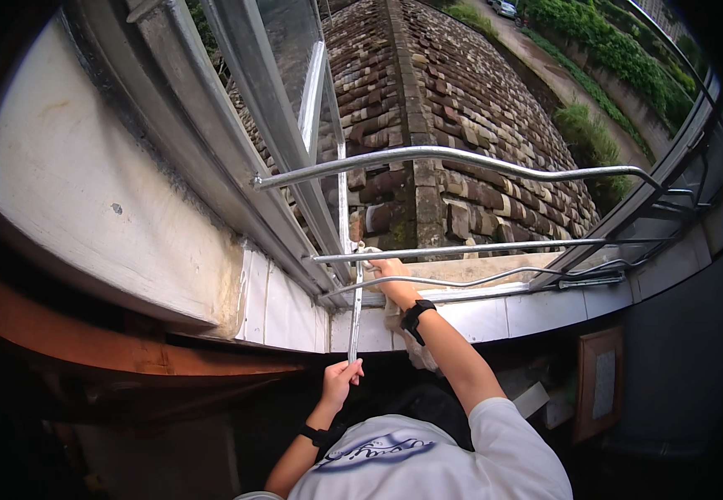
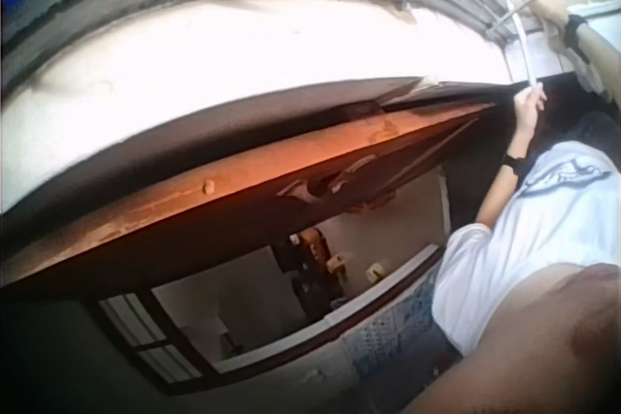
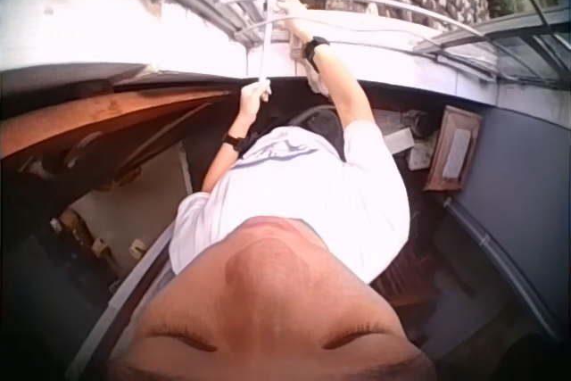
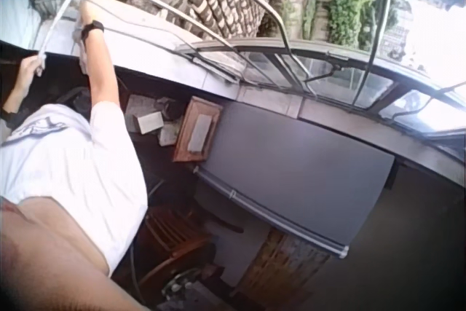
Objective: The person wipes the white window frame and the metal security bars with a cloth.
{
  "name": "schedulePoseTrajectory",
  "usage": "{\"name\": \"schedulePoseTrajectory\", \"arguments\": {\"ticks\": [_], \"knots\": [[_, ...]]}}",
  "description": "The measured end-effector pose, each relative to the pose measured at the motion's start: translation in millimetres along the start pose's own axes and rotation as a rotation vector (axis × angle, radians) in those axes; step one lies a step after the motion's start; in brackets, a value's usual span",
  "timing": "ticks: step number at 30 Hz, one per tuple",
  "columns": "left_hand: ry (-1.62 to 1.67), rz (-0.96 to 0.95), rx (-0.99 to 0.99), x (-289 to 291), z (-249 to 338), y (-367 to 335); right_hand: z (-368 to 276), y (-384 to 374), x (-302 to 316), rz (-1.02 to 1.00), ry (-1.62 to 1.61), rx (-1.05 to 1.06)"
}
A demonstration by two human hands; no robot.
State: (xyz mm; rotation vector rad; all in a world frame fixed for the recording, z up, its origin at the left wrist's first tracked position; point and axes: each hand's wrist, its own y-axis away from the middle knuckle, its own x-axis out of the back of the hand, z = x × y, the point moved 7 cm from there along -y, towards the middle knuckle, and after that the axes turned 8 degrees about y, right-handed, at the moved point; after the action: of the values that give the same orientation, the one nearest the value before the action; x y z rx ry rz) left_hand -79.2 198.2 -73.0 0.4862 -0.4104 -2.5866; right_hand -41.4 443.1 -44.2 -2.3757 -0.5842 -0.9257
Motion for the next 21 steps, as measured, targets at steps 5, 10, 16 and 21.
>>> {"name": "schedulePoseTrajectory", "arguments": {"ticks": [5,10,16,21], "knots": [[-0.002,-0.032,-0.012,0.1,-1.1,-7.4,-6.7,-6.7,-10.0,-0.037,0.09,0.17],[-0.005,-0.039,-0.029,2.1,2.0,-9.1,-20.0,14.3,-13.5,-0.017,0.293,0.299],[0.084,0.021,-0.024,16.0,6.1,-9.5,-60.7,53.9,-2.7,-0.102,0.274,0.315],[0.078,0.011,-0.045,20.6,8.7,-10.5,-87.7,90.9,5.7,-0.138,0.261,0.343]]}}
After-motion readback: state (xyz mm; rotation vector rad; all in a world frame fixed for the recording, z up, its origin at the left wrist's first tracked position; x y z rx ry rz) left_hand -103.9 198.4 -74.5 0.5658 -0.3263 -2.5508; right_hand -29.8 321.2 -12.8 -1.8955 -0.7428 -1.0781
